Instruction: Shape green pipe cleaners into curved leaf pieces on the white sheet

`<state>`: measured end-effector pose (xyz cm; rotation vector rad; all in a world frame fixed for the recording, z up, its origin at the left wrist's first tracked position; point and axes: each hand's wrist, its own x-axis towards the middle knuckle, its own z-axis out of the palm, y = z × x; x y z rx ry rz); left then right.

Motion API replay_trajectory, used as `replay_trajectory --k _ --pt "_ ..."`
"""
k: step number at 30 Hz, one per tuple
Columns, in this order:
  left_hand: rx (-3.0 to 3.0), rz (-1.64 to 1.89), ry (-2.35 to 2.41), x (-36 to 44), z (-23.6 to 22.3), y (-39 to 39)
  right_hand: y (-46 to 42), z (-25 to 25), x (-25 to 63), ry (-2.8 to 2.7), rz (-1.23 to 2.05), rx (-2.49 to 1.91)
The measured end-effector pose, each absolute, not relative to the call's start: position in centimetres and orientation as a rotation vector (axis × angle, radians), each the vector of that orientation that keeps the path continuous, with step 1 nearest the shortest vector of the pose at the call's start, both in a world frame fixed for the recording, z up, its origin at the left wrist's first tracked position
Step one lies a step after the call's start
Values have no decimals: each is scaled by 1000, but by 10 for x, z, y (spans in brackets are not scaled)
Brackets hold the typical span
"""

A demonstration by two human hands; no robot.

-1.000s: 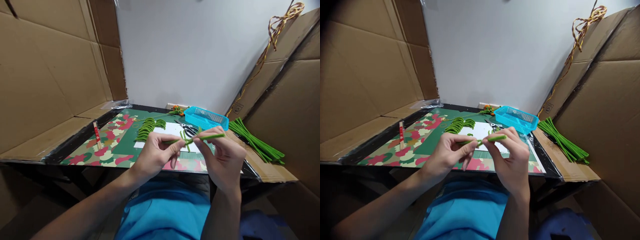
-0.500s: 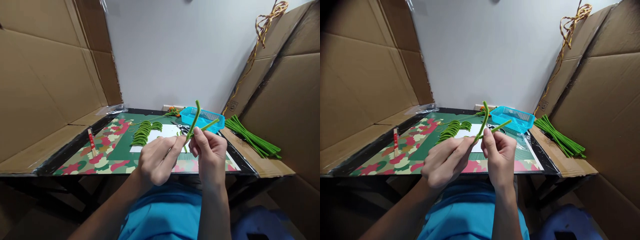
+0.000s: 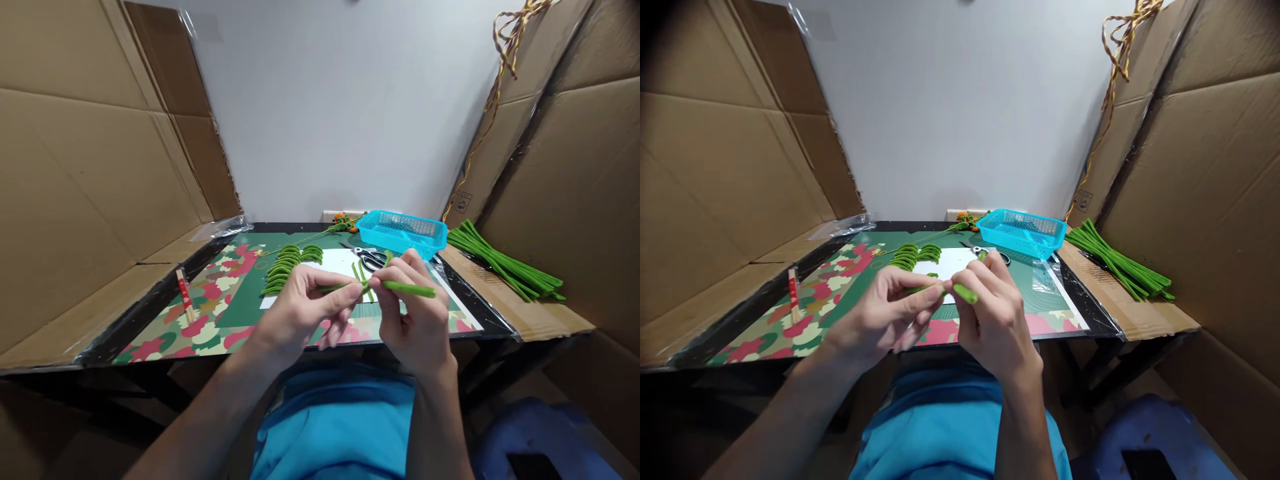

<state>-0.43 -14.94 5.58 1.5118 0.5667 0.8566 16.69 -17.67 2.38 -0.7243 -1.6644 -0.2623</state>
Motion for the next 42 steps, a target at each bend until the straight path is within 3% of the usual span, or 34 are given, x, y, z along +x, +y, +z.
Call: replay_trajectory --k 4,10,16,21,26,42 --pt "967 569 468 -17 43 -147 -182 26 166 -1796 -93 -649" --pt "796 763 438 -13 20 -161 -173 22 160 -1848 103 -637" --pt "1328 1217 709 -1 22 -167 -165 19 160 -1748 104 -692" --pt "1944 1841 1053 8 22 -169 -165 20 158 -1582 214 -673" --pt "2446 2303 959 17 16 -163 -168 23 151 -1376 432 -638" --pt "2651 2424 741 19 10 -152 -158 18 154 -1220 714 -548"
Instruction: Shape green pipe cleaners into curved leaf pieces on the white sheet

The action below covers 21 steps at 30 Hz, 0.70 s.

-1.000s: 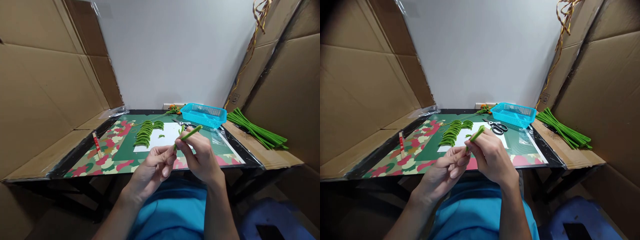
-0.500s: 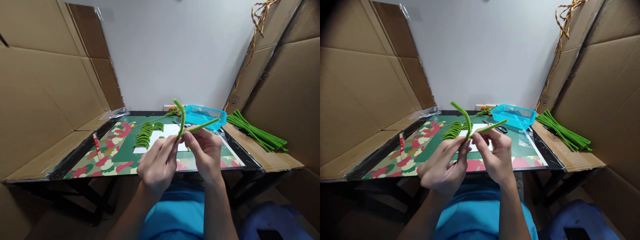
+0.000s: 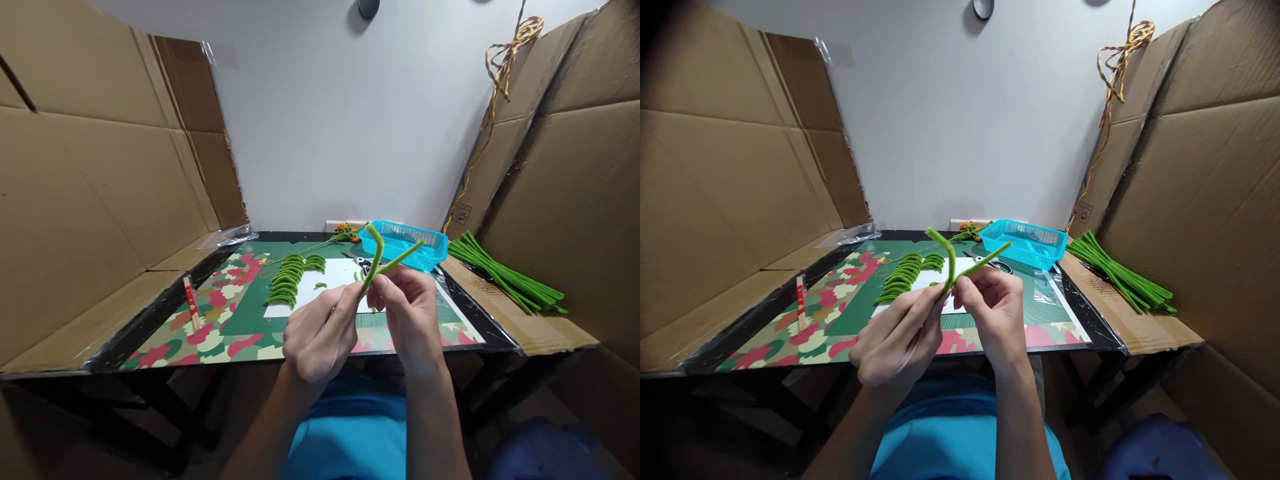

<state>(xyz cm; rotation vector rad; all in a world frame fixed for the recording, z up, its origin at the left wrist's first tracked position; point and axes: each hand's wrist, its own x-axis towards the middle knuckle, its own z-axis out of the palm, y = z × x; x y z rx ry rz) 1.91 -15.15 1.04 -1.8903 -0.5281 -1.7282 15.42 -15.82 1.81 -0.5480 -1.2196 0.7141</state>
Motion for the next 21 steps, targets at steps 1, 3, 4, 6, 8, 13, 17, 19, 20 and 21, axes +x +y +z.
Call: replay_trajectory --k 1,3,4,6,8,13,17,19,20,21 --pt "-1877 -1745 -522 20 11 -151 -159 18 154 -1217 706 -554" --pt "-1866 -1768 -526 20 11 -150 -161 20 152 -1214 685 -566" --pt "-1868 -1771 -533 21 11 -149 -162 22 151 -1217 674 -572" --pt "-1878 -1759 -548 21 10 -149 -165 24 150 -1243 651 -595" --pt "-1889 -1735 -573 21 10 -148 -168 26 150 -1283 610 -638" --pt "-2058 -1892 -748 24 16 -151 -170 23 153 -1375 418 -725" --pt "-2559 -2242 -1078 23 26 -159 -168 17 161 -1498 135 -739" --pt "-2878 -2446 -1244 22 28 -160 -167 15 165 -1566 -24 -719" --pt "-2981 -2551 -1301 21 28 -159 -166 15 167 -1596 -87 -718" --pt "-3021 -2656 -1347 21 27 -158 -166 15 167 -1626 -131 -728"
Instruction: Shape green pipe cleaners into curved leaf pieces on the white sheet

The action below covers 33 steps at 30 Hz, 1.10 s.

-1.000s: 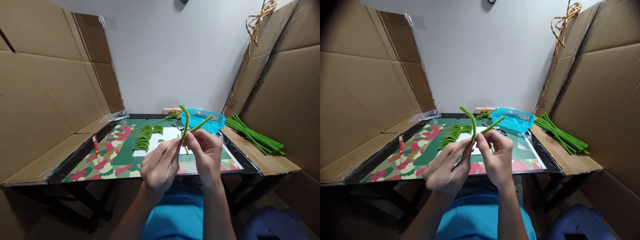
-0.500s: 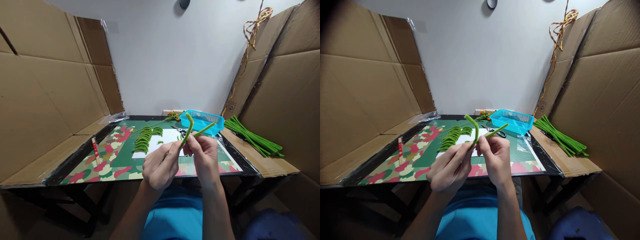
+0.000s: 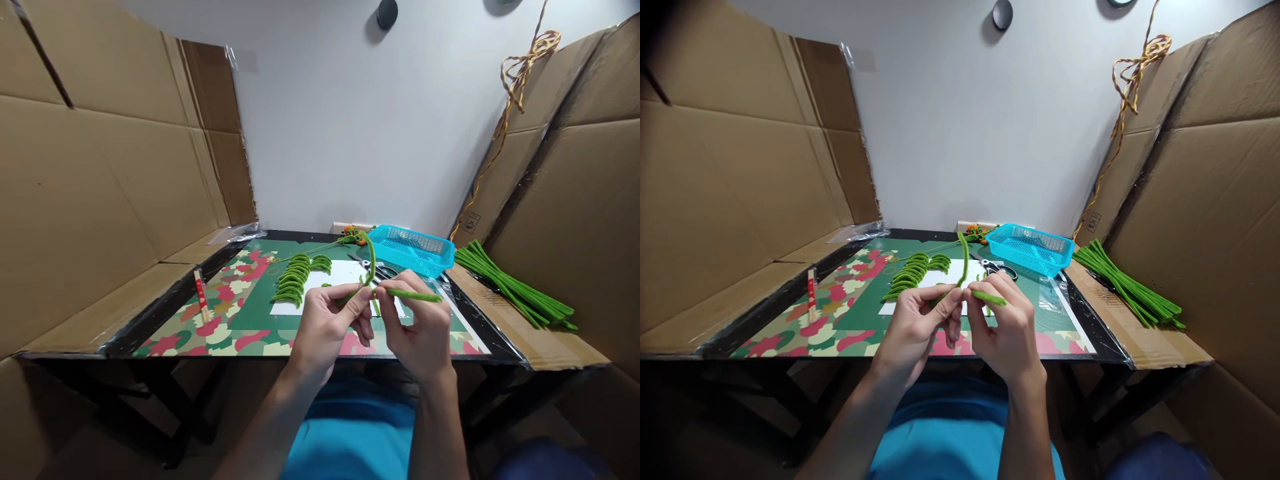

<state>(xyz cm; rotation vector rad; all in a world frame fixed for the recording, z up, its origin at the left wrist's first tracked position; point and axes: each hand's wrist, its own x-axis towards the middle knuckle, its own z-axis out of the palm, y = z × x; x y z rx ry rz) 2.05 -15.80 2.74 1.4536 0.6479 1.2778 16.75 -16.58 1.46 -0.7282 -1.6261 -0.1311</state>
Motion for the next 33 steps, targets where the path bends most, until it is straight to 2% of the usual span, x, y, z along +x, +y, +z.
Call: replay_trajectory --k 6,11,20,28,33 --pt "1427 1383 743 26 19 -152 -163 13 168 -1662 -214 -844" --pt "1527 1438 774 31 17 -156 -163 11 170 -1558 -101 -840" --pt "1756 1215 848 21 21 -157 -155 2 184 -1545 -61 -741" --pt "1499 1042 589 16 25 -152 -157 7 177 -1436 119 -715" --pt "1404 1002 537 13 27 -151 -157 7 176 -1318 447 -679"
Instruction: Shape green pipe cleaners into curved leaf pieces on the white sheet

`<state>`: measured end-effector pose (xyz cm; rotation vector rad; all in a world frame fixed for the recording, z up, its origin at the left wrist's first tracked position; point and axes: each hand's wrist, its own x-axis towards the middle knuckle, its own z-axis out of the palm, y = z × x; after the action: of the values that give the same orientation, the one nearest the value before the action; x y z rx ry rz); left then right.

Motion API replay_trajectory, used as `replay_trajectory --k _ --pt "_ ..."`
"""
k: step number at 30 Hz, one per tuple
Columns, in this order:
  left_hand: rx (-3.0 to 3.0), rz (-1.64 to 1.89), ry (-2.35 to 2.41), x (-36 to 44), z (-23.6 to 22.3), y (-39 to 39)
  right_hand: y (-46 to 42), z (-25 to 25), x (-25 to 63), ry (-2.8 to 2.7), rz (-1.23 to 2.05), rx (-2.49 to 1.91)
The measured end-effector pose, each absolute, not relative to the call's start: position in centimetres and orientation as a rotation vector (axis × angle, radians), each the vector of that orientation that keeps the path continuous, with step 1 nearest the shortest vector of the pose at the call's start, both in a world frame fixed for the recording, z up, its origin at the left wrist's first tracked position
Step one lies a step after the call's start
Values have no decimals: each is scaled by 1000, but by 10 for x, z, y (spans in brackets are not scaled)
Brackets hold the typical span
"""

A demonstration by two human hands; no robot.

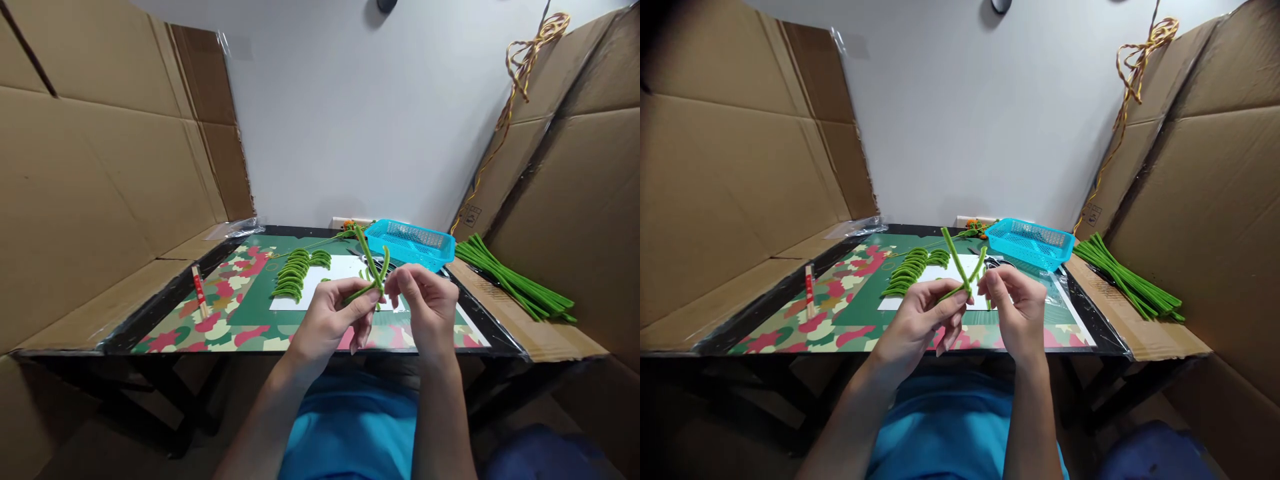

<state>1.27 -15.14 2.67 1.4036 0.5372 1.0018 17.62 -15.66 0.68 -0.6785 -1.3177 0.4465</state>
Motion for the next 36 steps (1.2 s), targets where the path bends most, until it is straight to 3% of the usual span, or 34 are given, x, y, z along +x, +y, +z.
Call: replay_trajectory --k 7,13,36 --pt "1562 1044 619 12 30 -151 -151 5 174 -1287 879 -583" --pt "1717 1056 641 12 29 -151 -145 3 173 -1213 1059 -539" --pt "2227 1625 831 19 12 -144 -145 3 173 -1297 747 -593"
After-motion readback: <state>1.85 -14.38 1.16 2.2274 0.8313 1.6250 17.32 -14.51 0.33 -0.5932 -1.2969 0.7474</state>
